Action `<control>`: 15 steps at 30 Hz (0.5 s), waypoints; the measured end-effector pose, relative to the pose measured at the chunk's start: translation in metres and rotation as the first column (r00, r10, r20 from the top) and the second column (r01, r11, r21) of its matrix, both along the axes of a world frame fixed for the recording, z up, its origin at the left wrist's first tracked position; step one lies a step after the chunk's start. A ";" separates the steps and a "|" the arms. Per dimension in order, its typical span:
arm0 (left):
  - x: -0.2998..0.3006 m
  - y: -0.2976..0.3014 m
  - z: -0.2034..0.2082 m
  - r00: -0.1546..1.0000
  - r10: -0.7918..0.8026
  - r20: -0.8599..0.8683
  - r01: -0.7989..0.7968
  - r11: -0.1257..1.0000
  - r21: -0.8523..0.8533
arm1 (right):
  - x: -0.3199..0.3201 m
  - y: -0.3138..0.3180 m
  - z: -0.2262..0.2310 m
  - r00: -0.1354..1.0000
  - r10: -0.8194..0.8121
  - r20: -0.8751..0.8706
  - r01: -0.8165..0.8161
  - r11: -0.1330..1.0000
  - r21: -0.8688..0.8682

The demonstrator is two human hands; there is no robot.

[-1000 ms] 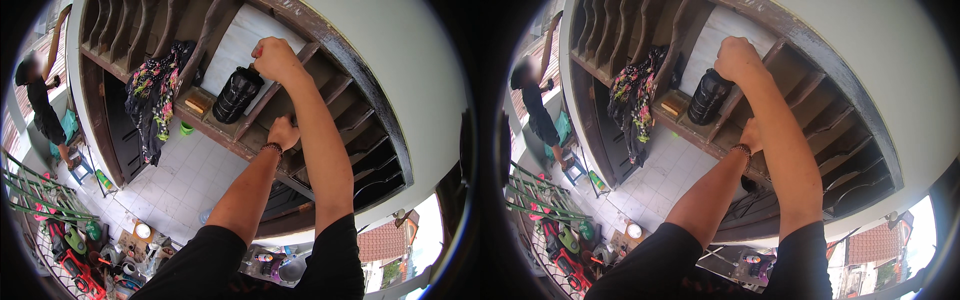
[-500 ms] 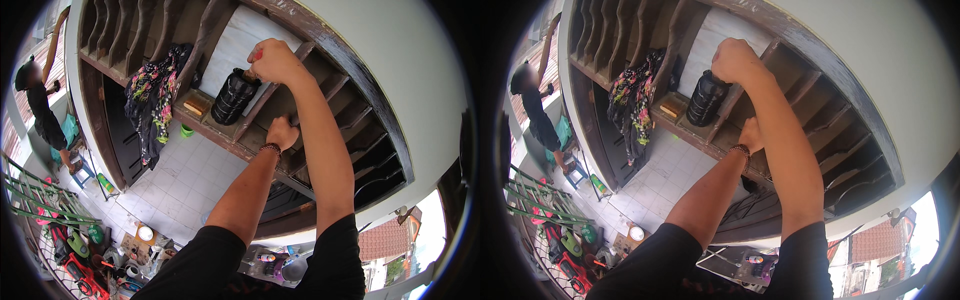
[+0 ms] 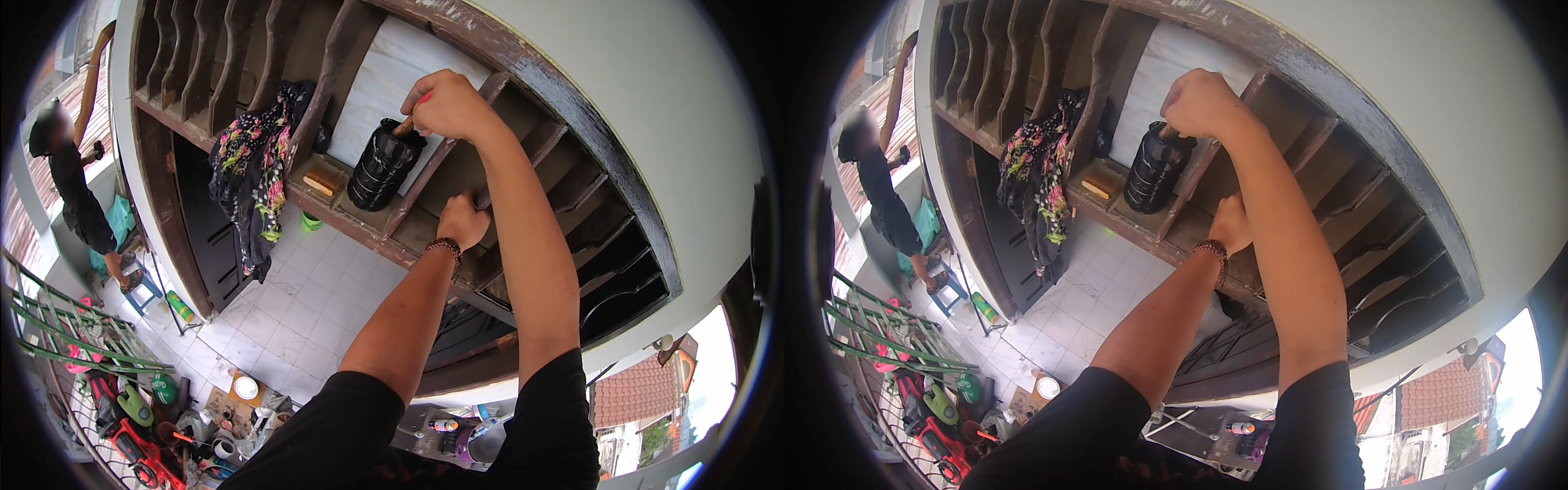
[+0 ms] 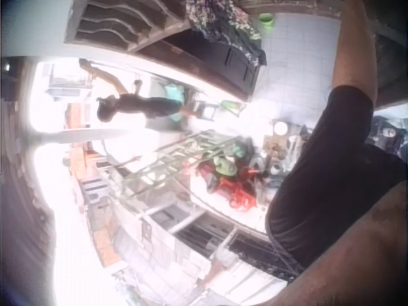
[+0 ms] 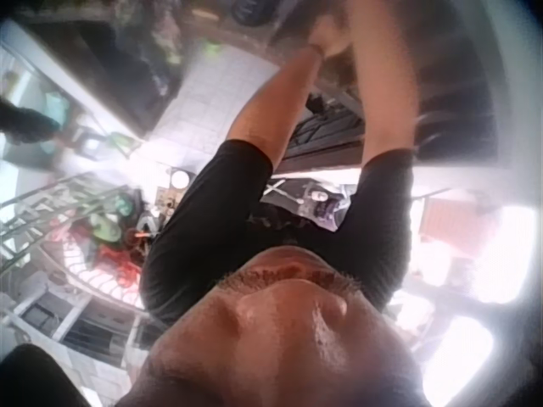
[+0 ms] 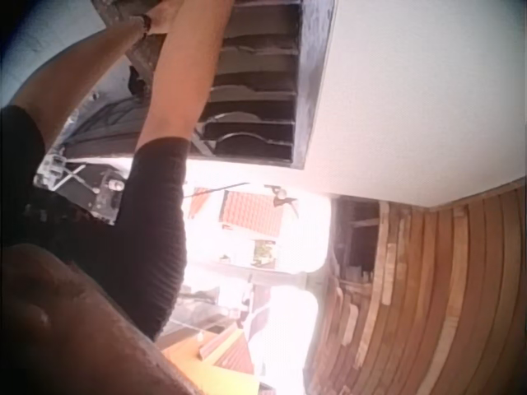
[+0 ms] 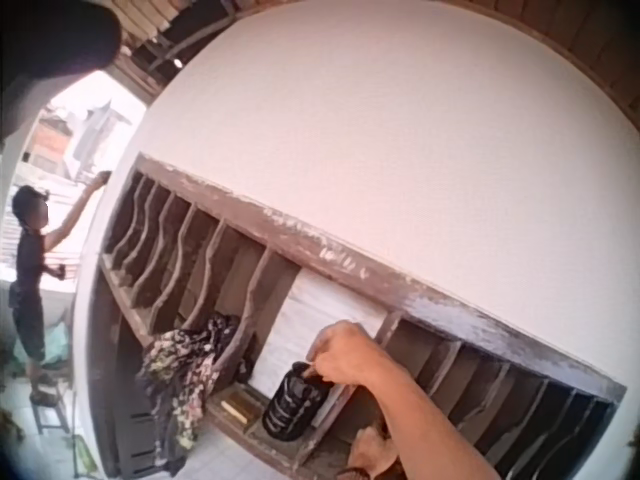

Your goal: The person paints the interior surfaces of a wooden cabinet with black paint using a small brush. They repeatedly dip the brush into a paint can and apply paint to the vertical dividers and horizontal shelves inside the cabinet.

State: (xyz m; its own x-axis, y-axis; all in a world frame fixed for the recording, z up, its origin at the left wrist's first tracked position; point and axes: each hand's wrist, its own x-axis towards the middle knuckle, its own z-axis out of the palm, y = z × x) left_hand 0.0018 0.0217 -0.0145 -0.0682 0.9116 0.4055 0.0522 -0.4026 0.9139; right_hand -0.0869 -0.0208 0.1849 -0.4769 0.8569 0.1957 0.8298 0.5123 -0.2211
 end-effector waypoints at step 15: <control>0.000 0.001 -0.006 0.999 -0.045 -0.004 0.045 0.997 0.056 | -0.009 0.009 -0.003 0.975 -0.108 0.193 0.038 0.942 0.334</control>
State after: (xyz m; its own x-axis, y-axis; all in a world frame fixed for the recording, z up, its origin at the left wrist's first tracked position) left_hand 0.0020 0.0226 -0.0209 -0.0261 0.8895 0.4561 0.0350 -0.4552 0.8897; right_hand -0.0961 -0.0119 0.1822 -0.4747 0.7964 0.3746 0.8771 0.4633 0.1267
